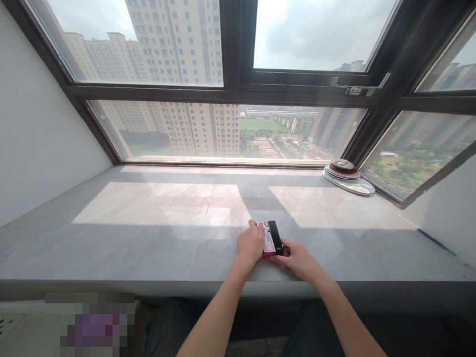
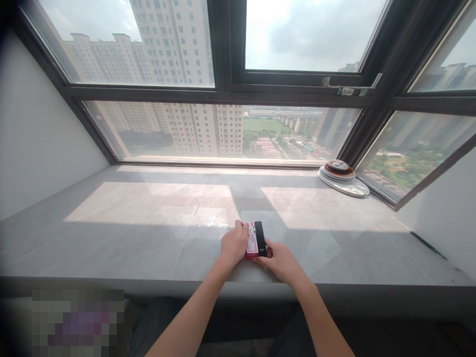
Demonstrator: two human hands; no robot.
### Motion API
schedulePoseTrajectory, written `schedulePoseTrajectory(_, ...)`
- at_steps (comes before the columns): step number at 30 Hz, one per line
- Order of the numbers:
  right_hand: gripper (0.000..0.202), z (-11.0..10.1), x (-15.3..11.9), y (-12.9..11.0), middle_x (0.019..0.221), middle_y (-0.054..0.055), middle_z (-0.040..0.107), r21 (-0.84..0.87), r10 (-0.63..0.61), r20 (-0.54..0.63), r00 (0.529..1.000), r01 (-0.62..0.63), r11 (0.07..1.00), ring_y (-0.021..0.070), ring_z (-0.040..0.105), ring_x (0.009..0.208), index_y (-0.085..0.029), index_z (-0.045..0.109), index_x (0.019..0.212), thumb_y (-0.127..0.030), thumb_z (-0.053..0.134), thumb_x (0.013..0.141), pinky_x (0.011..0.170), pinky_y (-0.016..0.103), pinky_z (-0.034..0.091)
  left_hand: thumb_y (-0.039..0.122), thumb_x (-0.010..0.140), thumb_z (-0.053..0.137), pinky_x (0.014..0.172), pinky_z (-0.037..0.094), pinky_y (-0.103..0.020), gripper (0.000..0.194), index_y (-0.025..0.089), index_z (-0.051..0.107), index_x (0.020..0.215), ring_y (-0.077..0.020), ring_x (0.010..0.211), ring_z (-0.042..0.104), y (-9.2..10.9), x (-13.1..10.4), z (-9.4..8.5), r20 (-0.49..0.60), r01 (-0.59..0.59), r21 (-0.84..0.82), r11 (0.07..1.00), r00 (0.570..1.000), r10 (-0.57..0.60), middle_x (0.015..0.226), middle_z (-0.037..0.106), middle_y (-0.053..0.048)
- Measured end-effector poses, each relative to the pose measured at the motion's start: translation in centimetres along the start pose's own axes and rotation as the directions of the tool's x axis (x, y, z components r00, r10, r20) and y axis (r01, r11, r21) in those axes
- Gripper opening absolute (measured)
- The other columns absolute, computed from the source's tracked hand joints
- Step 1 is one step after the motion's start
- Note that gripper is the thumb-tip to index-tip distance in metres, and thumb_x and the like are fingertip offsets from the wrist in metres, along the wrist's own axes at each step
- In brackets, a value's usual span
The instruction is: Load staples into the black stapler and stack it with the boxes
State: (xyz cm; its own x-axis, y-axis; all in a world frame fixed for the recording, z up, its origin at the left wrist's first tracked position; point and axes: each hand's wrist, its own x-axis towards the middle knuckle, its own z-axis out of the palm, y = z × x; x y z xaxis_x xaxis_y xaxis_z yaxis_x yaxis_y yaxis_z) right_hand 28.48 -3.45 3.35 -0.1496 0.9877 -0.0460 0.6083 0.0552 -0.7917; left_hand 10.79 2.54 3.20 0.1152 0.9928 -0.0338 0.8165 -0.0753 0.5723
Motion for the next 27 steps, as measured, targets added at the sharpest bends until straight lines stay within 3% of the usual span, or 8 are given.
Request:
schedulePoseTrajectory(3,0.044,-4.2,0.3,3.4,0.056,-0.006,0.051,0.084,0.065,-0.069,0.996,-0.059,0.995,0.0122,0.041,0.055,-0.017,0.076,0.101,-0.047,0.077,0.069,0.055,0.025,0.03,0.053,0.105,0.015,0.087,0.044,-0.039,0.053,0.016,0.045,0.128,-0.0319,0.108,0.068,4.5,2.1,2.6,0.054,-0.045,-0.047,0.998,0.997,0.047,0.111,0.071,-0.02)
schedulePoseTrajectory(8,0.052,-10.7,0.8,6.9,0.05,-0.002,0.055,0.249,0.316,-0.078,0.945,-0.289,0.924,0.0122,0.042,0.048,-0.013,0.079,0.095,-0.043,0.087,0.053,0.051,0.027,0.027,0.052,0.105,0.013,0.089,0.043,-0.045,0.062,0.008,0.04,0.137,-0.0358,0.113,0.066,11.4,4.9,6.1,0.137,-0.098,-0.138,0.986,0.984,0.117,0.119,0.067,-0.031)
schedulePoseTrajectory(11,0.053,-12.9,1.1,8.2,0.048,-0.002,0.055,0.286,0.374,-0.122,0.919,-0.329,0.9,0.0115,0.042,0.047,-0.012,0.079,0.092,-0.039,0.089,0.048,0.05,0.027,0.025,0.053,0.105,0.013,0.091,0.042,-0.046,0.063,0.006,0.039,0.139,-0.0366,0.116,0.064,13.9,5.9,7.4,0.171,-0.118,-0.188,0.975,0.974,0.151,0.121,0.065,-0.033)
schedulePoseTrajectory(14,0.058,-13.7,1.1,9.3,0.051,-0.002,0.057,0.247,0.343,-0.124,0.931,-0.306,0.92,0.0111,0.042,0.048,-0.011,0.078,0.099,-0.043,0.087,0.052,0.051,0.026,0.027,0.056,0.104,0.012,0.094,0.041,-0.047,0.066,0.007,0.04,0.138,-0.0368,0.117,0.064,14.9,6.7,7.9,0.189,-0.13,-0.231,0.964,0.966,0.175,0.121,0.065,-0.032)
schedulePoseTrajectory(18,0.094,-14.0,0.3,10.2,0.053,-0.007,0.054,0.21,0.327,-0.158,0.932,-0.292,0.933,0.0103,0.039,0.047,-0.014,0.059,0.139,-0.048,0.087,0.056,0.05,0.024,0.027,0.064,0.101,0.01,0.096,0.04,-0.045,0.075,0.006,0.038,0.14,-0.0355,0.117,0.064,14.0,6.8,7.4,0.197,-0.134,-0.269,0.954,0.962,0.191,0.122,0.065,-0.032)
schedulePoseTrajectory(21,0.114,-13.2,-1.2,9.9,0.052,-0.012,0.047,0.227,0.279,-0.333,0.9,-0.211,0.951,0.0105,0.036,0.046,-0.014,0.034,0.156,-0.053,0.085,0.062,0.049,0.024,0.027,0.064,0.101,0.014,0.093,0.042,-0.043,0.074,0.008,0.032,0.146,-0.0341,0.114,0.065,11.6,5.5,6.3,0.182,-0.143,-0.282,0.949,0.963,0.199,0.119,0.067,-0.028)
schedulePoseTrajectory(25,0.074,-8.6,-2.6,6.7,0.053,-0.01,0.039,0.191,0.159,-0.591,0.791,-0.054,0.98,0.011,0.034,0.046,-0.015,0.052,0.142,-0.061,0.064,0.085,0.049,0.025,0.029,0.054,0.102,0.031,0.091,0.045,-0.04,0.062,0.015,0.031,0.151,-0.0304,0.105,0.067,6.1,2.2,3.8,0.138,-0.179,-0.285,0.942,0.965,0.225,0.106,0.071,-0.016)
schedulePoseTrajectory(27,0.056,-4.8,-2.3,3.9,0.059,-0.005,0.05,0.131,0.085,-0.518,0.851,-0.02,0.991,0.0141,0.047,0.053,-0.018,0.063,0.128,-0.059,0.056,0.092,0.055,0.027,0.04,0.047,0.102,0.035,0.093,0.046,-0.037,0.053,0.019,0.04,0.147,-0.0258,0.102,0.066,2.5,0.3,2.1,0.1,-0.211,-0.291,0.933,0.963,0.249,0.102,0.07,-0.011)
